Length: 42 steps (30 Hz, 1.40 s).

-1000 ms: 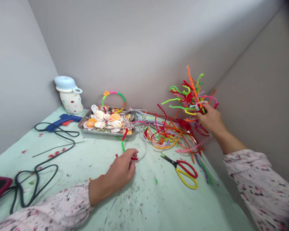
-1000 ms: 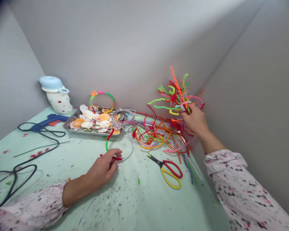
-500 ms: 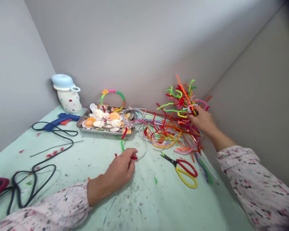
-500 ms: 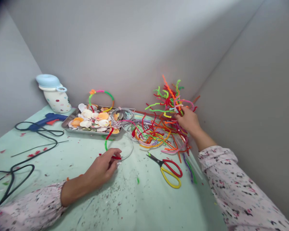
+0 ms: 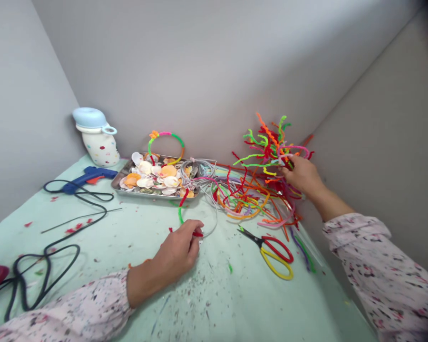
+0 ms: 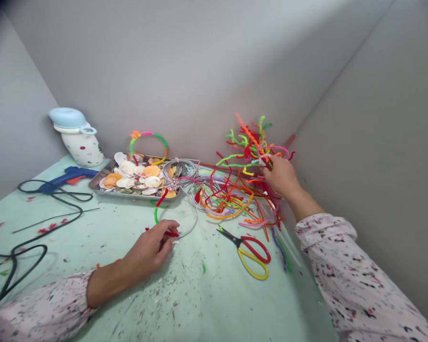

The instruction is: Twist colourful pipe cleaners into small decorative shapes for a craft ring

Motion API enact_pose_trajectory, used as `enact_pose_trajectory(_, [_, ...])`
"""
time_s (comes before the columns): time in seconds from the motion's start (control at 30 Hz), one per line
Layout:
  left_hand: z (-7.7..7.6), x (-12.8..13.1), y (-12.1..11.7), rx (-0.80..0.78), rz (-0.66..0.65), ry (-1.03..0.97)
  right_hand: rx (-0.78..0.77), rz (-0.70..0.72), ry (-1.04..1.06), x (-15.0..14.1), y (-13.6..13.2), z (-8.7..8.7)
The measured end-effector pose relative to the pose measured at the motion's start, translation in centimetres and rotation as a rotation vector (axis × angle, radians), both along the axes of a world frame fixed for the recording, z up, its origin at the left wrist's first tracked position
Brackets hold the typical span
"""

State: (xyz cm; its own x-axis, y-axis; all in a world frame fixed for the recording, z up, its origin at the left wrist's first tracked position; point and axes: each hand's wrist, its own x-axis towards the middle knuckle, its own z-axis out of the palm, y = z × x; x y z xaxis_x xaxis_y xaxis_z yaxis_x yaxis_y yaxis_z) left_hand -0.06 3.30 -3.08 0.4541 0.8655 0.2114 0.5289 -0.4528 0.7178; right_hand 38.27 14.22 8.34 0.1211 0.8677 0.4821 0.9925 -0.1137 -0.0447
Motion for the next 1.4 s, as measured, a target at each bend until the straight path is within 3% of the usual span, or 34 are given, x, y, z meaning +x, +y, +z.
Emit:
enact_pose_trajectory(0.23, [0.1,0.0,0.0,-0.011,0.000,0.001,0.008,0.061,-0.106,0.7,0.1,-1.0])
enact_pose_trajectory(0.57, [0.1,0.0,0.0,-0.010,-0.002,0.008,-0.232,0.050,-0.273,-1.3,-0.8,-3.9])
enact_pose_trajectory(0.77, [0.0,0.0,0.0,0.001,-0.005,0.000,-0.187,0.045,-0.304,-5.3,-3.0,-2.2])
enact_pose_trajectory(0.9, [0.2,0.0,0.0,0.003,-0.008,0.003,-0.294,0.092,-0.170,-8.0,-4.0,-2.1])
enact_pose_trajectory(0.97, [0.3,0.0,0.0,0.008,-0.010,-0.003,-0.430,0.267,-0.046,-9.0,-4.3,-3.1])
enact_pose_trajectory(1.1, [0.3,0.0,0.0,0.013,-0.009,-0.008,-0.466,0.303,0.005,-9.5,-4.3,-5.3])
enact_pose_trajectory(1.17, [0.3,0.1,0.0,0.016,-0.010,-0.010,-0.503,0.311,0.052,-8.9,-4.0,-5.6])
enact_pose_trajectory(1.4, [0.3,0.1,0.0,0.004,-0.020,-0.019,-0.616,0.364,0.310,-6.2,-3.4,-2.6])
